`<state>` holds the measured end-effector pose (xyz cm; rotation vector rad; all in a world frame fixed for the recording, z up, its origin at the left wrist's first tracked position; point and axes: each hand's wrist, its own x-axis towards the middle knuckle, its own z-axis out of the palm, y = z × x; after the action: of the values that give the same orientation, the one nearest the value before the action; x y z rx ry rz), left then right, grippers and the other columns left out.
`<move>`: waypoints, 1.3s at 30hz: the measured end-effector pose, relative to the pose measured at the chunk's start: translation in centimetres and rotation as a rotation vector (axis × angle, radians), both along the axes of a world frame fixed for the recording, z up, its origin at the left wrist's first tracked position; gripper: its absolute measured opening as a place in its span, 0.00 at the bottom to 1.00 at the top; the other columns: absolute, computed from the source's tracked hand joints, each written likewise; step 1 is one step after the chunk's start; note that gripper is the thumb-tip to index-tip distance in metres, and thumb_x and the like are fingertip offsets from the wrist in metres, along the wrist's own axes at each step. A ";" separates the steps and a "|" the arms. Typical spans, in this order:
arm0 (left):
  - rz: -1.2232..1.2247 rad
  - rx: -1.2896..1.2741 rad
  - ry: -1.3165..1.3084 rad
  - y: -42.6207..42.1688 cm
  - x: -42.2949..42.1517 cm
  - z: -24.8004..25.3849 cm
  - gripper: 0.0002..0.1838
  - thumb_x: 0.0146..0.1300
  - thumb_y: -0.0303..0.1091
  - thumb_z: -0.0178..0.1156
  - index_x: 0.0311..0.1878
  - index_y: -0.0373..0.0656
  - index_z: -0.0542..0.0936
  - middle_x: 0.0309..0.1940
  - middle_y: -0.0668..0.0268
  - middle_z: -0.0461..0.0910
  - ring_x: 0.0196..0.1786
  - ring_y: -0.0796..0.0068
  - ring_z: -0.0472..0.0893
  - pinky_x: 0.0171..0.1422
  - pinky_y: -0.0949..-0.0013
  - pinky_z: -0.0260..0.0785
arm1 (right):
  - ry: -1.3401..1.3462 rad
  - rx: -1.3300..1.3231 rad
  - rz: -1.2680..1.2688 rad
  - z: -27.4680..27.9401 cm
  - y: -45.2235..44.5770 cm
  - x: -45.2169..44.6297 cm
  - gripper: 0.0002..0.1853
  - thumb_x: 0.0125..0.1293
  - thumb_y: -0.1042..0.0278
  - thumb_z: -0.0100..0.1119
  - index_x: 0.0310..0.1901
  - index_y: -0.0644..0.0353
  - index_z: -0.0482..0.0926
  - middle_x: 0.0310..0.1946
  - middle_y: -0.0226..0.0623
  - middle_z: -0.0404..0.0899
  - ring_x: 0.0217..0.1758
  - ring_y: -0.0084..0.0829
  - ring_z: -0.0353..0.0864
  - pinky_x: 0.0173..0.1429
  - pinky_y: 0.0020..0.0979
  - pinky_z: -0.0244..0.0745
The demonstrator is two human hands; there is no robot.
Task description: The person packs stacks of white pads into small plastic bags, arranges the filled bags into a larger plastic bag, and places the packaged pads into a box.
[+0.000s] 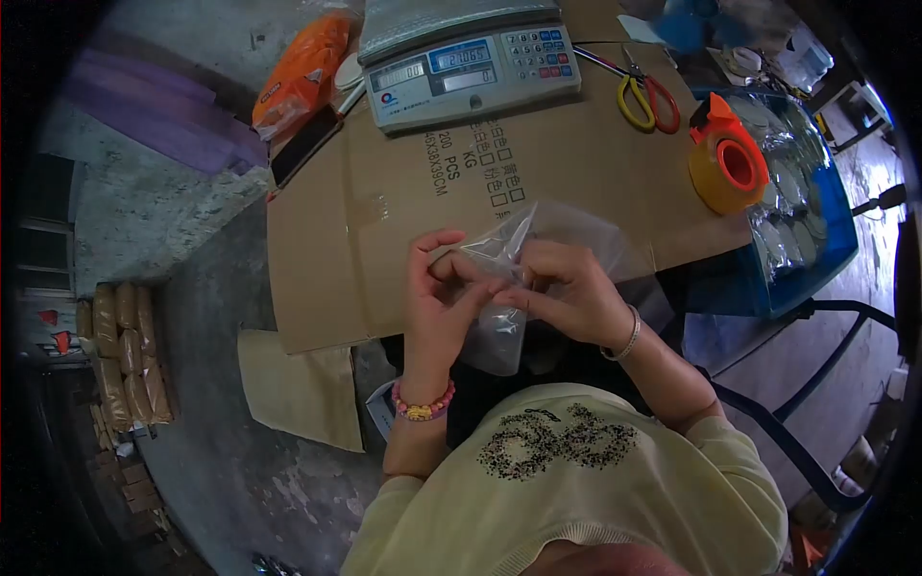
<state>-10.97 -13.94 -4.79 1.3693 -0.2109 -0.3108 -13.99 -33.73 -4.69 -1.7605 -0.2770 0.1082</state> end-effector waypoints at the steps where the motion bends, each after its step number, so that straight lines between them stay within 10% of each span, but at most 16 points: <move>1: 0.004 0.000 0.002 0.5 0.2 -0.3 0.29 0.63 0.16 0.64 0.66 0.40 0.66 0.35 0.67 0.80 0.40 0.80 0.80 0.50 0.75 0.71 | -0.057 0.038 -0.004 -0.3 0.1 0.0 0.12 0.65 0.74 0.70 0.31 0.66 0.74 0.41 0.36 0.83 0.33 0.19 0.82 0.37 0.22 0.79; 5: 0.434 0.218 -0.227 4.5 1.0 0.0 0.25 0.62 0.17 0.63 0.62 0.39 0.70 0.32 0.71 0.74 0.37 0.82 0.74 0.49 0.77 0.69 | 0.051 0.703 -0.234 0.4 -0.9 -0.1 0.05 0.70 0.79 0.59 0.35 0.63 0.74 0.43 0.43 0.84 0.32 0.28 0.86 0.29 0.20 0.79; 9: 0.287 0.235 -0.294 6.1 1.5 -0.1 0.32 0.64 0.21 0.65 0.71 0.40 0.68 0.55 0.61 0.78 0.59 0.72 0.77 0.66 0.68 0.69 | 0.164 1.023 -0.221 0.2 -1.8 0.5 0.08 0.67 0.82 0.59 0.44 0.64 0.72 0.46 0.47 0.83 0.43 0.31 0.86 0.44 0.27 0.86; 12: -0.073 -0.127 0.027 2.8 0.2 -0.3 0.40 0.61 0.23 0.70 0.76 0.40 0.64 0.66 0.62 0.72 0.70 0.74 0.68 0.74 0.68 0.63 | 0.099 0.757 0.059 -0.4 1.4 0.4 0.22 0.58 0.84 0.67 0.54 0.64 0.73 0.48 0.34 0.77 0.58 0.27 0.78 0.64 0.33 0.75; 17: -0.144 0.198 0.261 3.1 2.6 0.7 0.28 0.60 0.19 0.67 0.65 0.38 0.75 0.60 0.61 0.76 0.62 0.78 0.75 0.65 0.68 0.70 | -0.235 0.048 -0.425 0.6 -1.2 0.6 0.17 0.57 0.86 0.66 0.48 0.60 0.81 0.38 0.25 0.75 0.38 0.14 0.72 0.42 0.18 0.68; 22: 0.607 0.331 -0.552 4.0 3.6 -0.6 0.21 0.63 0.21 0.64 0.60 0.39 0.77 0.50 0.64 0.78 0.50 0.78 0.77 0.57 0.73 0.70 | -0.423 -0.077 -0.597 0.2 -1.3 0.9 0.22 0.57 0.78 0.74 0.54 0.58 0.81 0.22 0.23 0.68 0.24 0.15 0.64 0.30 0.19 0.62; 27: 0.222 0.041 -0.245 1.0 2.4 1.2 0.22 0.62 0.22 0.67 0.60 0.41 0.77 0.49 0.66 0.77 0.48 0.76 0.76 0.56 0.73 0.70 | -0.340 -0.297 -0.372 -1.1 1.1 1.8 0.32 0.58 0.71 0.74 0.64 0.48 0.75 0.17 0.34 0.65 0.19 0.30 0.63 0.30 0.28 0.68; 29: 0.158 0.507 -0.686 2.5 3.0 0.0 0.21 0.64 0.20 0.62 0.61 0.38 0.77 0.56 0.65 0.75 0.58 0.72 0.76 0.62 0.68 0.70 | -0.554 -0.407 -0.384 -1.4 0.3 3.0 0.32 0.59 0.76 0.71 0.66 0.50 0.75 0.19 0.33 0.68 0.19 0.27 0.68 0.30 0.28 0.70; 35: 0.978 0.296 -0.888 4.2 4.0 4.5 0.17 0.70 0.32 0.61 0.59 0.36 0.76 0.59 0.61 0.75 0.56 0.70 0.76 0.61 0.66 0.71 | -0.653 -0.045 -0.555 1.3 0.9 4.5 0.27 0.59 0.84 0.63 0.62 0.59 0.78 0.30 0.36 0.78 0.30 0.25 0.76 0.36 0.25 0.74; 37: 0.913 0.110 -0.892 2.0 3.4 4.2 0.17 0.71 0.37 0.61 0.57 0.36 0.77 0.52 0.59 0.79 0.49 0.68 0.79 0.54 0.63 0.72 | -0.503 0.022 -0.406 -0.2 4.2 4.3 0.21 0.59 0.81 0.62 0.55 0.62 0.76 0.45 0.44 0.81 0.45 0.41 0.83 0.50 0.37 0.78; 39: 0.341 0.638 -1.106 2.2 2.8 2.1 0.18 0.69 0.39 0.62 0.55 0.36 0.79 0.49 0.57 0.80 0.49 0.59 0.80 0.55 0.57 0.71 | -0.627 0.205 -0.029 -5.1 8.0 4.3 0.22 0.64 0.73 0.66 0.59 0.60 0.75 0.52 0.43 0.77 0.56 0.40 0.78 0.59 0.40 0.76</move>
<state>-8.14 -11.74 -2.72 2.0624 -0.8263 0.7683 -9.69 -25.78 -9.81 -1.5532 -0.6883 -0.4861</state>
